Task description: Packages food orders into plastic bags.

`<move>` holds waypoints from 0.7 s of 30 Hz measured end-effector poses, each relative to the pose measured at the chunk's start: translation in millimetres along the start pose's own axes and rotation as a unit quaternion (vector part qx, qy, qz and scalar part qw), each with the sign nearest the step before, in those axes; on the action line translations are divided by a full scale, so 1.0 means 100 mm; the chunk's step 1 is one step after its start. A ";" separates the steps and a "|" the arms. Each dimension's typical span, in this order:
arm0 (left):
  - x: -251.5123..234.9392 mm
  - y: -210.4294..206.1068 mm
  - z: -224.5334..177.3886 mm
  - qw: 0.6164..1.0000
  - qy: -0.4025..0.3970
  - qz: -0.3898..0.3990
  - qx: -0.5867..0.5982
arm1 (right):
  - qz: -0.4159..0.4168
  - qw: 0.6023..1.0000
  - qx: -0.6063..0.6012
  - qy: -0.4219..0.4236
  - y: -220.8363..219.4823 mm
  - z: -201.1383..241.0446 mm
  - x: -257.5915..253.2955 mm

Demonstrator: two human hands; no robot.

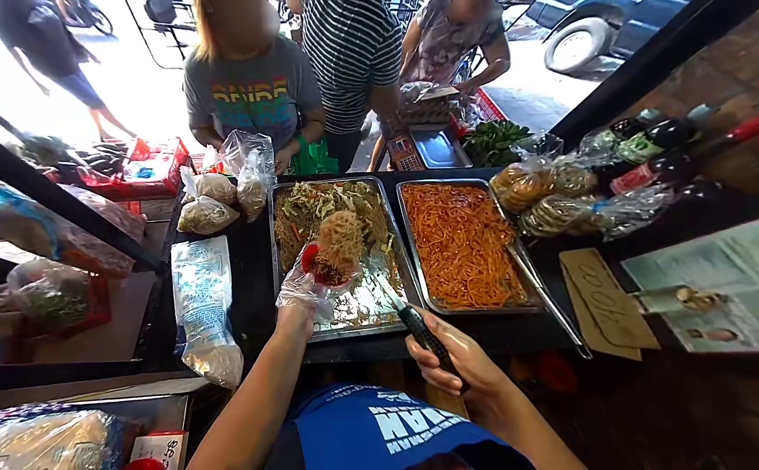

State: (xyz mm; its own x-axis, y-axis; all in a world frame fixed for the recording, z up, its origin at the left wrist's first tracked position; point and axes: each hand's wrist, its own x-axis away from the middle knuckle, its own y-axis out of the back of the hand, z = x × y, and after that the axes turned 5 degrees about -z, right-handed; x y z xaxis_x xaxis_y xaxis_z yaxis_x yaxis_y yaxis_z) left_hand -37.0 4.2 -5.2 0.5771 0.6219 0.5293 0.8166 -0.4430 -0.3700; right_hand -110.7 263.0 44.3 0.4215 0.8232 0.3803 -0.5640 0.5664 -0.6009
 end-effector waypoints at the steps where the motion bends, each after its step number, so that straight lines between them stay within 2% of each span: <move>1: -0.01 -0.01 0.00 1.000 -0.004 0.003 0.004 | -0.010 0.998 0.055 0.003 -0.04 0.00 0.03; 3: 0.00 -0.01 -0.02 1.000 -0.011 0.013 0.017 | -0.039 0.982 0.183 0.015 -0.12 -0.01 0.04; 5: 0.04 0.00 -0.04 1.000 -0.018 0.010 0.020 | -0.082 0.939 0.335 0.021 -0.17 -0.03 0.04; 7: 0.07 0.01 -0.05 1.000 -0.024 -0.003 0.017 | -0.122 0.871 0.475 0.030 -0.17 -0.07 0.01; 10: 0.08 0.06 -0.01 0.999 -0.035 0.000 0.018 | -0.160 0.736 0.650 0.104 -0.09 -0.15 -0.01; 12: 0.09 0.09 0.00 0.999 -0.038 -0.002 0.010 | -0.183 0.660 0.706 0.183 -0.06 -0.20 -0.02; 14: 0.10 0.11 -0.01 0.999 -0.045 -0.001 0.001 | -0.189 0.609 0.731 0.243 -0.07 -0.24 -0.04; 19: 0.10 0.20 0.01 0.997 -0.063 0.027 -0.020 | -0.161 0.511 0.785 0.311 -0.08 -0.27 -0.18; 21: 0.15 0.20 -0.03 0.998 -0.059 0.005 -0.006 | -0.161 0.490 0.796 0.315 -0.04 -0.25 -0.17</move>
State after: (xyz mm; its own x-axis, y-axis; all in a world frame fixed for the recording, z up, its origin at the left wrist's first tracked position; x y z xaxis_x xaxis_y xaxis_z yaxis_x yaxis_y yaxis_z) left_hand -12.0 2.6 -2.9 0.5820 0.6890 0.4318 0.8114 -0.4569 -0.3646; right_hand -98.4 245.7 22.4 0.5236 0.7899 -0.3193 -0.0236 0.3881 0.9213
